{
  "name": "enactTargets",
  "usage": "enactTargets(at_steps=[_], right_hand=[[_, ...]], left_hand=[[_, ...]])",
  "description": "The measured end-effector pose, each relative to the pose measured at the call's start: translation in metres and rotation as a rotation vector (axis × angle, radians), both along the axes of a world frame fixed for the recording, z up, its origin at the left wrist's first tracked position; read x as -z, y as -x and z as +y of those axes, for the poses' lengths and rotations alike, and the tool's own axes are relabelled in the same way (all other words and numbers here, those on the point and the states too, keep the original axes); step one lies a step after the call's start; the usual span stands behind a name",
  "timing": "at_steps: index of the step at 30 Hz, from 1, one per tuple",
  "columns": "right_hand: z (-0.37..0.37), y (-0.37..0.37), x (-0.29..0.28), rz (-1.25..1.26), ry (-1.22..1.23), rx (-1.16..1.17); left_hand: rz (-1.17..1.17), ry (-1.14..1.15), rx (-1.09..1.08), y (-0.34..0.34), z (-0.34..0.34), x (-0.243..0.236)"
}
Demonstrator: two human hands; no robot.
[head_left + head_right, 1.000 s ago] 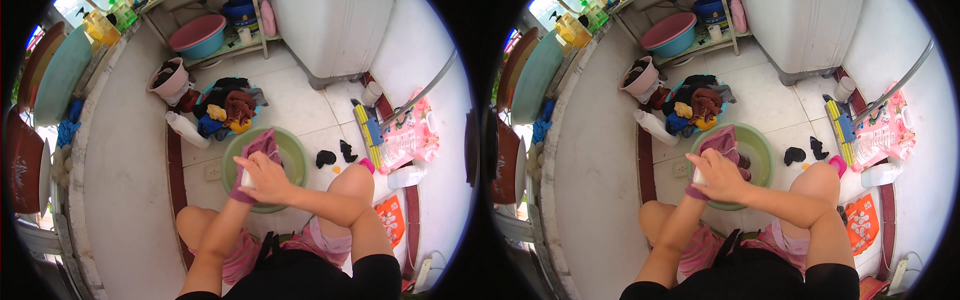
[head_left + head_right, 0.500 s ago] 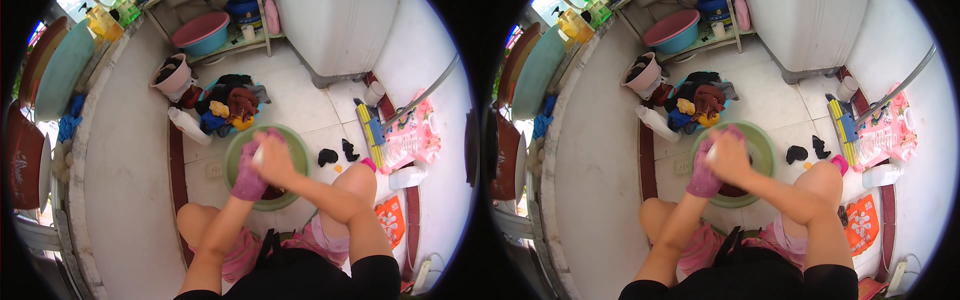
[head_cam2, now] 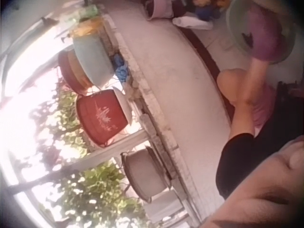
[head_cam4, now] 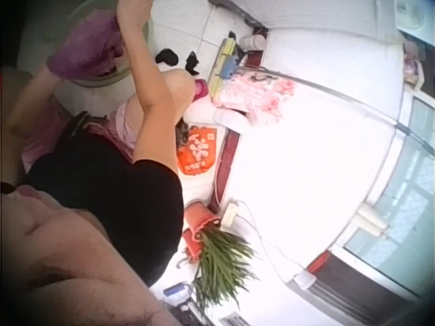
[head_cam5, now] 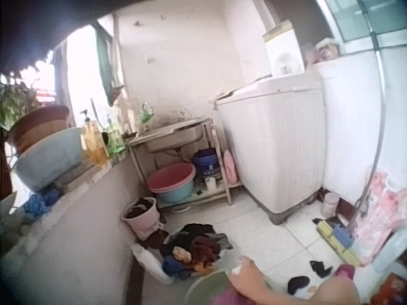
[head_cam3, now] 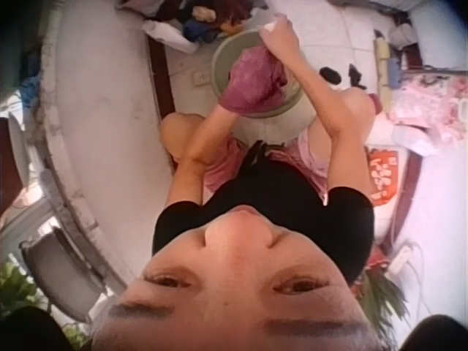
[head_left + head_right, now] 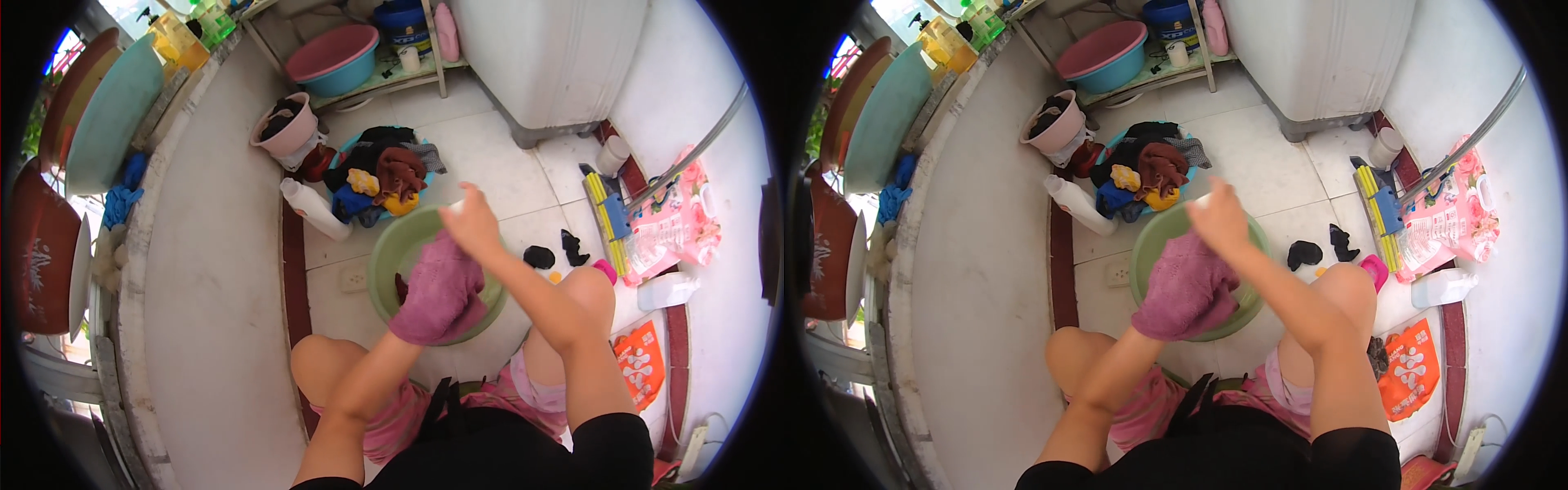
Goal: The person hand washes clothes by rubbing a bar of soap onto garments, scrubbing and wringing them, and washing them in a basin of water.
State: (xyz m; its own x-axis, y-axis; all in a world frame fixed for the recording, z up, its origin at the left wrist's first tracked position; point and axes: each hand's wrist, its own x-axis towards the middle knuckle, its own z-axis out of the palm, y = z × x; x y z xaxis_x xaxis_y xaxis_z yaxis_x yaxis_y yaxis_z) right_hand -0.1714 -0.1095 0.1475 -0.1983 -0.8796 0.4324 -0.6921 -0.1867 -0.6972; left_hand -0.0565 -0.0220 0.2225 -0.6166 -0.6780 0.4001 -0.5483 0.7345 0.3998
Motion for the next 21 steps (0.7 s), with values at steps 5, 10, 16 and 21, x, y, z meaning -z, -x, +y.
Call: enactTargets(at_steps=[5,10,16,21], right_hand=[[-0.041,0.051,0.041,-1.683,-1.069,-0.017],[-0.027,0.035,0.039,-1.651,-1.037,-0.061],[0.017,-0.018,0.041,-1.165,-1.496,-0.457],[0.02,-0.072,0.064,-0.808,-1.571,-0.569]], left_hand=[[-0.004,0.016,-0.219,0.014,-0.003,-0.035],[0.36,-0.137,-0.334,-0.004,0.038,0.003],[0.354,-0.233,-0.519,-0.024,0.082,0.092],[1.179,-0.595,-0.67,-0.021,0.09,0.128]])
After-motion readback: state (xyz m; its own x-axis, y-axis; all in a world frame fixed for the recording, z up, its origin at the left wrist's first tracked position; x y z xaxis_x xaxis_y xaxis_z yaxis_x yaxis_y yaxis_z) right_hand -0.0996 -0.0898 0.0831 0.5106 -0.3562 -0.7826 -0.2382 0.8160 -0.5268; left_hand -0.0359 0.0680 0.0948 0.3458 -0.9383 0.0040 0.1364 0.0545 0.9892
